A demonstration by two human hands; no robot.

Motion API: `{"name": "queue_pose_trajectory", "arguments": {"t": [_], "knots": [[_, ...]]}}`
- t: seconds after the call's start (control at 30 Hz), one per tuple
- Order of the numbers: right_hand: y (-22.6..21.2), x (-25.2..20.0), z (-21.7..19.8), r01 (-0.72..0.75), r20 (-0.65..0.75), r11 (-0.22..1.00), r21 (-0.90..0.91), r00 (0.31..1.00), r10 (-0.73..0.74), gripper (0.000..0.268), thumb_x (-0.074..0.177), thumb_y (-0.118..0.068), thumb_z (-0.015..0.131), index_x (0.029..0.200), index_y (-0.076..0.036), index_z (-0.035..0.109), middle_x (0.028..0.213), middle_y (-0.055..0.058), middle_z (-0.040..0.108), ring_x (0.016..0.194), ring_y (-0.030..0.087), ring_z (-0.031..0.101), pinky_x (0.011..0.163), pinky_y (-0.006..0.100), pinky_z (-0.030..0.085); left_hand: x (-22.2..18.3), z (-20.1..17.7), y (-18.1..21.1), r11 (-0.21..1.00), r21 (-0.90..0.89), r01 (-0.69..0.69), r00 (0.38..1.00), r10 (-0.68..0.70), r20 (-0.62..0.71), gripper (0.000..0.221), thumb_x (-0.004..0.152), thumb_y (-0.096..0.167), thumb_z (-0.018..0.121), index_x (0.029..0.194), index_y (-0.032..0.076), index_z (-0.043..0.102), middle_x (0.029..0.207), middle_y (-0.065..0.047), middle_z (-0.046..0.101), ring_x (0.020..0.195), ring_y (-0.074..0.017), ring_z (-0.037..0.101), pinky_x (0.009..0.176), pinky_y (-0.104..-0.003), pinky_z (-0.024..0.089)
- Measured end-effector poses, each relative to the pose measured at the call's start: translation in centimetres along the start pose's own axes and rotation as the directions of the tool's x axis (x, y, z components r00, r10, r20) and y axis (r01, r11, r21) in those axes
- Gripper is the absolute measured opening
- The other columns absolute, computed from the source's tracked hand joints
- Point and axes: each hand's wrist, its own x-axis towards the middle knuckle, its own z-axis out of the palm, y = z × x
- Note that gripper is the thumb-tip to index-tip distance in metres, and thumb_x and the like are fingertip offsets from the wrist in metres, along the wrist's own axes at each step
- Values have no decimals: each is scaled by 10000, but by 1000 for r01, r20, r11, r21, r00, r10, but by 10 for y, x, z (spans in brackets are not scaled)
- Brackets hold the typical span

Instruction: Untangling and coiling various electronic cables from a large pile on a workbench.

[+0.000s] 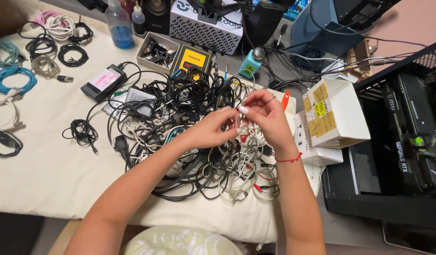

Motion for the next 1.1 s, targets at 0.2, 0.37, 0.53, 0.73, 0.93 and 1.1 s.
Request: {"name": "queue_pose_trajectory", "arguments": {"t": [0.2,0.37,0.53,0.73,0.93,1.1], "knots": [[-52,10,12,274,-85,931,-240,950,-301,185,892,89,774,1030,28,666,854,92,614,633,101,608,574,212,533,14,-2,-8,994,70,78,994,-72,-81,160,950,270,609,1001,169,496,748,-38,660,686,-272,657,631,-373,502],[-110,-7,31,471,134,576,-668,838,-529,193,946,142,738,1022,-36,736,800,68,597,612,148,498,556,250,457,19,-14,-17,902,431,-3,988,70,-139,265,994,248,530,1210,141,421,932,-126,709,882,-412,698,798,-515,520],[-109,-10,14,477,325,242,-845,817,-476,187,954,88,724,1050,-72,739,762,52,595,578,209,566,549,299,488,16,-48,-8,860,507,48,994,6,-105,260,985,170,588,1230,130,512,935,-105,732,865,-377,720,788,-498,550],[-99,-13,1,456,362,122,-882,819,-446,162,967,41,724,1056,-95,719,790,30,612,630,213,623,612,302,526,11,-81,30,817,577,-5,1000,3,5,158,980,203,636,1118,132,664,811,-72,702,770,-330,702,717,-464,552],[-69,-5,-13,373,373,-127,-919,718,-588,85,1025,-86,721,1069,-155,696,816,-18,572,678,191,623,640,281,536,-9,-82,28,973,212,88,995,-96,32,207,895,211,720,1068,97,726,798,-98,703,721,-261,656,687,-392,543],[-48,5,-26,305,438,-317,-898,672,-597,45,1056,-220,690,1062,-177,676,761,-35,496,646,159,586,591,259,513,-27,-85,14,987,129,93,996,-92,-12,264,833,222,812,1058,96,755,788,-93,677,675,-201,630,702,-362,552]]}}
